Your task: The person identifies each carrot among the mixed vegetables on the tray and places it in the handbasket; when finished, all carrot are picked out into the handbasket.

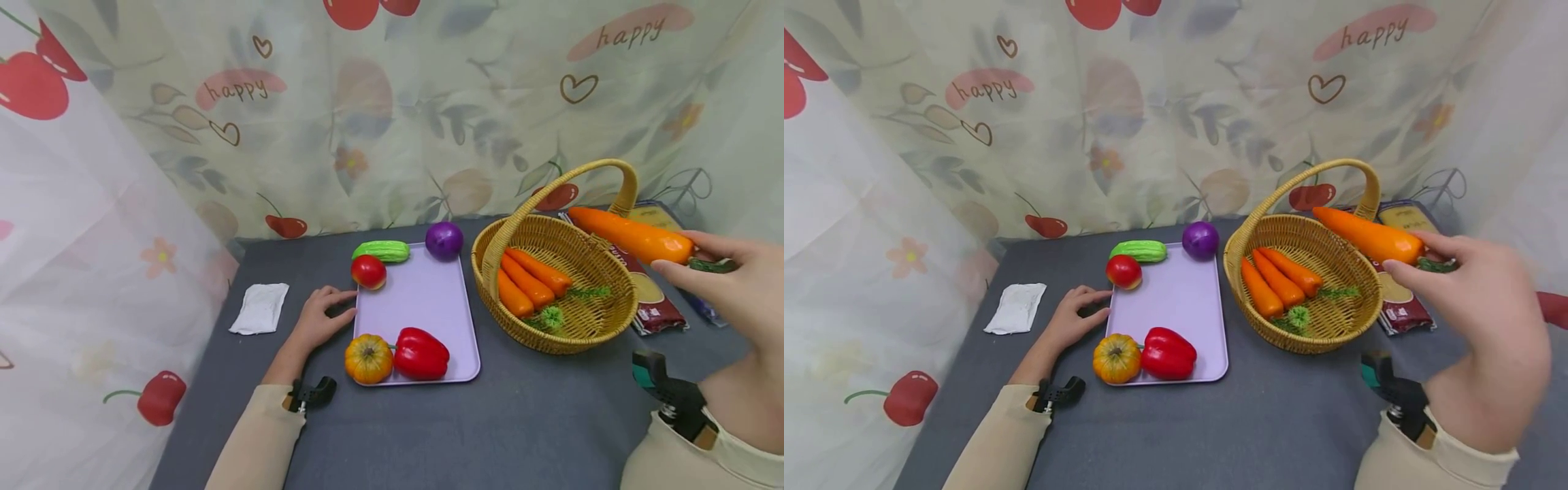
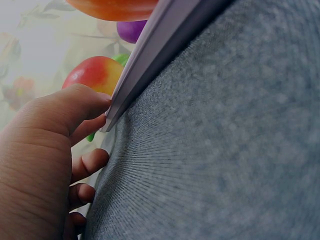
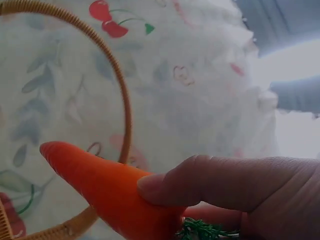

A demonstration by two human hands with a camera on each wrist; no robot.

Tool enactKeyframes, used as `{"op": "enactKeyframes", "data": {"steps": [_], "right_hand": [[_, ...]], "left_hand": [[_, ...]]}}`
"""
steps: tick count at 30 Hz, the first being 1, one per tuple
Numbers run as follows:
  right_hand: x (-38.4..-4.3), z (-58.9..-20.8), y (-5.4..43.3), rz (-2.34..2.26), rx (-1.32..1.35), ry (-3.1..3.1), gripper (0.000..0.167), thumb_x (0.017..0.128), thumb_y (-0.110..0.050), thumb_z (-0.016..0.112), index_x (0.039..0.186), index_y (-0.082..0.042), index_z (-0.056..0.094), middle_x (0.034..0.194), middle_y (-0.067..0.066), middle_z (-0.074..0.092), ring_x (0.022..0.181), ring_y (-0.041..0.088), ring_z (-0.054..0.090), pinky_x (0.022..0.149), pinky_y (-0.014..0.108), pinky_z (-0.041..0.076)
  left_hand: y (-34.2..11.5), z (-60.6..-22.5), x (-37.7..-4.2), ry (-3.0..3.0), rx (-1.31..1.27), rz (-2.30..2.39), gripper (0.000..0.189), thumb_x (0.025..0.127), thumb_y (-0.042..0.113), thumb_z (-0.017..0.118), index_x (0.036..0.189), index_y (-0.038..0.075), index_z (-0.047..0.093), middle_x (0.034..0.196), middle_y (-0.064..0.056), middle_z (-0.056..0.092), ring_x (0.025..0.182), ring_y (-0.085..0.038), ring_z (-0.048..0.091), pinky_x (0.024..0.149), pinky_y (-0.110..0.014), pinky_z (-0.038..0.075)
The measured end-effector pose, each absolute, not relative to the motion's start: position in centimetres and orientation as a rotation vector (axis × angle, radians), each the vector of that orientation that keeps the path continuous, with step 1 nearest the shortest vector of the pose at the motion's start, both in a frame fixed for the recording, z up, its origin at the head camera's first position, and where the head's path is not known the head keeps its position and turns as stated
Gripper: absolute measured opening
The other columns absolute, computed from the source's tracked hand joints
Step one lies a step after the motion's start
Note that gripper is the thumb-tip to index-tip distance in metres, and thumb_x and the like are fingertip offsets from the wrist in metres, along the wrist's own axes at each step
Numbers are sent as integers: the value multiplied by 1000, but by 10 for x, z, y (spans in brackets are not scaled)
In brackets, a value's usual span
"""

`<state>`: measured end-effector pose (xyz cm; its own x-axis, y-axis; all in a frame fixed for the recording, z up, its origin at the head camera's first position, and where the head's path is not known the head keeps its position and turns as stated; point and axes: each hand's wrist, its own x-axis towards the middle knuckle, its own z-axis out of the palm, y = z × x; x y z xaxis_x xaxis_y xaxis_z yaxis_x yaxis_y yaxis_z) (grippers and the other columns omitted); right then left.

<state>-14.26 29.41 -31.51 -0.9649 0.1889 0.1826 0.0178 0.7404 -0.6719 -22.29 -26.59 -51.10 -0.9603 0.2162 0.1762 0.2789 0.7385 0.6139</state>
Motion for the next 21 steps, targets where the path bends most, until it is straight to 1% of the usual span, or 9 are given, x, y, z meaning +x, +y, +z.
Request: {"op": "enactKeyframes", "data": {"steps": [2,3,4,8,11,13,15,18,21], "right_hand": [[-157,-321,299,978,-194,-2840,67,102,-34,64,146,13,45,114,26,52,79,25,44,60,29,40],[-164,-323,300,946,-202,-2890,70,102,-37,63,147,12,44,117,34,50,78,29,45,59,33,40],[-170,-327,302,917,-196,-2933,72,101,-39,63,147,13,43,120,37,49,79,33,45,60,35,40],[-195,-344,305,932,-147,-3011,78,99,-47,64,147,12,44,120,38,55,82,36,50,61,37,42],[-209,-353,306,989,-117,-3082,86,96,-57,63,149,8,44,125,38,55,95,42,51,66,41,44],[-217,-359,306,1011,-93,-3127,91,94,-62,62,150,7,43,129,38,53,105,47,50,72,47,46],[-222,-363,305,1038,-83,-3158,94,93,-65,62,151,5,42,132,38,51,111,50,48,77,52,47],[-229,-369,302,996,-61,-3179,93,93,-65,63,151,5,43,130,38,52,109,51,51,80,57,49],[-233,-372,299,935,-40,-3186,90,94,-61,63,149,7,44,128,39,54,104,50,55,77,56,50]], "left_hand": [[-266,-511,-223,-2845,-402,-1025,41,93,32,76,133,19,72,110,-7,60,105,-25,50,89,-44,43],[-266,-512,-223,-2847,-400,-1023,41,93,32,76,133,20,72,110,-6,60,105,-25,50,89,-44,43],[-266,-512,-223,-2848,-399,-1022,41,93,32,76,133,20,72,110,-6,60,105,-25,49,89,-44,43],[-267,-511,-222,-2846,-392,-1021,41,93,33,75,133,20,72,111,-6,60,105,-25,49,89,-44,42],[-268,-510,-221,-2836,-401,-1020,42,93,32,76,132,19,72,110,-6,60,104,-25,50,89,-45,43],[-268,-510,-220,-2831,-406,-1027,42,92,31,77,132,18,72,109,-6,61,104,-25,50,89,-45,42],[-268,-510,-219,-2834,-403,-1028,42,92,32,77,132,18,72,109,-6,61,103,-25,50,89,-45,43],[-267,-509,-220,-2840,-390,-1045,42,93,33,77,132,20,72,109,-5,60,104,-24,50,89,-44,42],[-266,-509,-221,-2846,-383,-1047,42,93,34,76,132,22,72,110,-4,61,104,-24,50,90,-44,43]]}}
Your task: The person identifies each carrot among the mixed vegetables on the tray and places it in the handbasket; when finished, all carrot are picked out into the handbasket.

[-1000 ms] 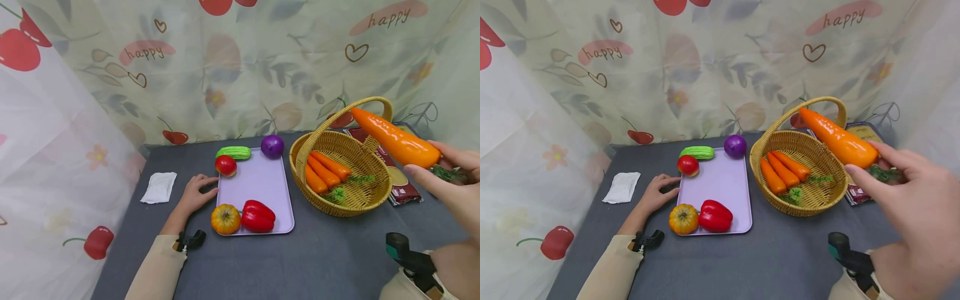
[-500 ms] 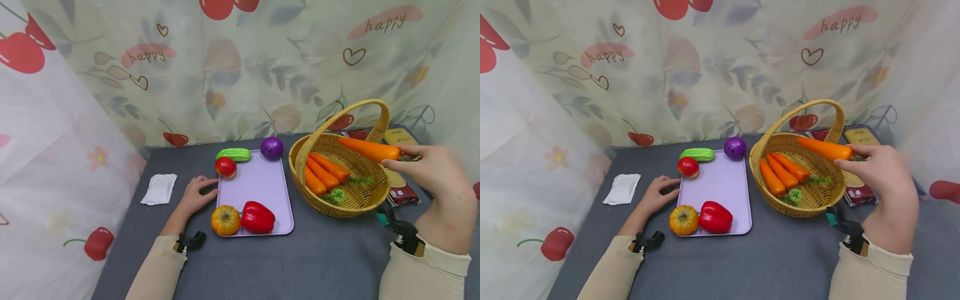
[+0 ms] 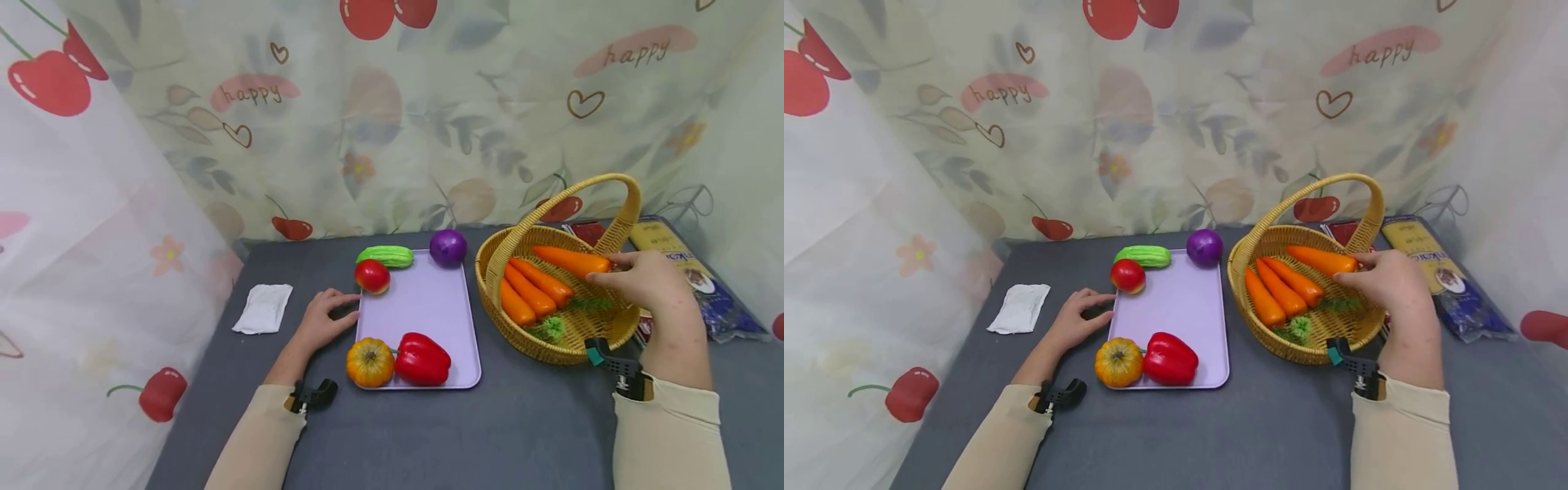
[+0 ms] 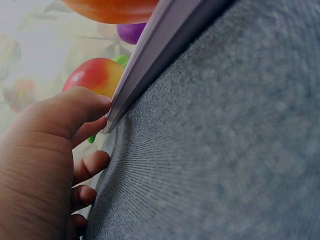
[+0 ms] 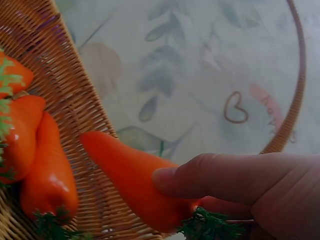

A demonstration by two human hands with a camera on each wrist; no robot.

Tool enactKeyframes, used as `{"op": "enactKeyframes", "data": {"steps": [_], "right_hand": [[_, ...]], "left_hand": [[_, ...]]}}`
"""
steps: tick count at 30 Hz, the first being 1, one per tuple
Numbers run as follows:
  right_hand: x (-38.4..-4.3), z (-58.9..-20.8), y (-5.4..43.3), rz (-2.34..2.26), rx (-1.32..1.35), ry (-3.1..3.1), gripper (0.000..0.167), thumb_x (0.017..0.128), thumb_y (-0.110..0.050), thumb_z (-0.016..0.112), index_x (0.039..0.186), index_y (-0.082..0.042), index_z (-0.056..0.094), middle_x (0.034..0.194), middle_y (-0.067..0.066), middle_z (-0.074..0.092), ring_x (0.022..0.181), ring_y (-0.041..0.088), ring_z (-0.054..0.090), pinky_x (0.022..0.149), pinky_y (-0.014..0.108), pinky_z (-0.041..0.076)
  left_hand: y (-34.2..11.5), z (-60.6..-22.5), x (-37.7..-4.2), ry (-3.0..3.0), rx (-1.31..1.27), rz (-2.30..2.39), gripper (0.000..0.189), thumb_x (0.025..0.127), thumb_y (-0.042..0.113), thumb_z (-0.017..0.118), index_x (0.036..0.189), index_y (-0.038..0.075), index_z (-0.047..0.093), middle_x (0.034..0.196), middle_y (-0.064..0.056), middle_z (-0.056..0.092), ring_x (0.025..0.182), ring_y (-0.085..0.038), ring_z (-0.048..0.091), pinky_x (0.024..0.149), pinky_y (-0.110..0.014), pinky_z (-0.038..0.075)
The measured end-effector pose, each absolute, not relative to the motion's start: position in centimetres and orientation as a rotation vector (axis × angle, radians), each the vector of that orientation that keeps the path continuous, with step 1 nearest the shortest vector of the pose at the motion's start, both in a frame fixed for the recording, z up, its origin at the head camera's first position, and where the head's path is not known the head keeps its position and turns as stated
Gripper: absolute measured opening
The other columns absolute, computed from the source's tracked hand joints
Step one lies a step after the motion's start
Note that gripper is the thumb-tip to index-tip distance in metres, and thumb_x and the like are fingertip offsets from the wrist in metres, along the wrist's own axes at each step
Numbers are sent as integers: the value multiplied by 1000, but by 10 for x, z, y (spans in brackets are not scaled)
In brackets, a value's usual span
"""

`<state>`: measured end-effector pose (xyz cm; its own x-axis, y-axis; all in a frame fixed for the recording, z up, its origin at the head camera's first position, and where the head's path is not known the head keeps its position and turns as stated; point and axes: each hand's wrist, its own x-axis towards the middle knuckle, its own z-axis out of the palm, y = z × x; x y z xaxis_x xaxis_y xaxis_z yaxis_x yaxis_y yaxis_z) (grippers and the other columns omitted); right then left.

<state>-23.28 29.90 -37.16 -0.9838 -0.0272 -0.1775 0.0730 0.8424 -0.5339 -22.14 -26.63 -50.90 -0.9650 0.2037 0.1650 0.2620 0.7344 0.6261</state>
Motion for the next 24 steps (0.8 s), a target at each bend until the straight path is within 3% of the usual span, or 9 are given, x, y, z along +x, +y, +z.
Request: {"op": "enactKeyframes", "data": {"steps": [5,10,12,17,21,24], "right_hand": [[-237,-376,293,-816,32,2834,90,93,-60,66,148,9,45,124,38,57,97,46,58,73,51,52],[-240,-382,289,-891,37,2736,85,94,-50,71,146,12,44,101,26,60,74,31,57,66,41,50],[-239,-384,287,-913,30,2704,81,95,-43,72,145,13,44,103,26,59,69,27,56,63,39,49],[-239,-387,279,-912,-14,2676,73,97,-34,71,143,16,45,100,24,62,65,25,57,63,38,49],[-241,-388,272,-917,-41,2626,69,99,-29,68,143,17,43,75,10,60,61,23,54,62,39,47],[-242,-387,268,-907,-62,2586,60,100,-26,67,138,17,48,70,6,57,61,23,53,63,38,46]], "left_hand": [[-265,-509,-226,-2832,-405,-1050,41,93,33,76,132,22,72,110,-4,61,104,-24,51,91,-44,42],[-267,-511,-224,-2808,-422,-1066,40,92,33,77,131,21,73,107,-4,62,103,-23,52,91,-45,43],[-268,-512,-222,-2798,-430,-1085,40,92,33,77,130,20,73,107,-4,63,102,-23,52,90,-44,43],[-273,-513,-213,-2759,-425,-1137,38,91,28,78,127,17,75,104,-4,64,99,-23,52,87,-44,42],[-280,-512,-210,-2760,-409,-1126,37,91,28,79,126,18,75,104,-3,64,99,-22,52,86,-43,42],[-285,-510,-209,-2759,-414,-1112,37,91,29,78,127,19,75,105,-3,65,99,-22,52,87,-43,42]]}}
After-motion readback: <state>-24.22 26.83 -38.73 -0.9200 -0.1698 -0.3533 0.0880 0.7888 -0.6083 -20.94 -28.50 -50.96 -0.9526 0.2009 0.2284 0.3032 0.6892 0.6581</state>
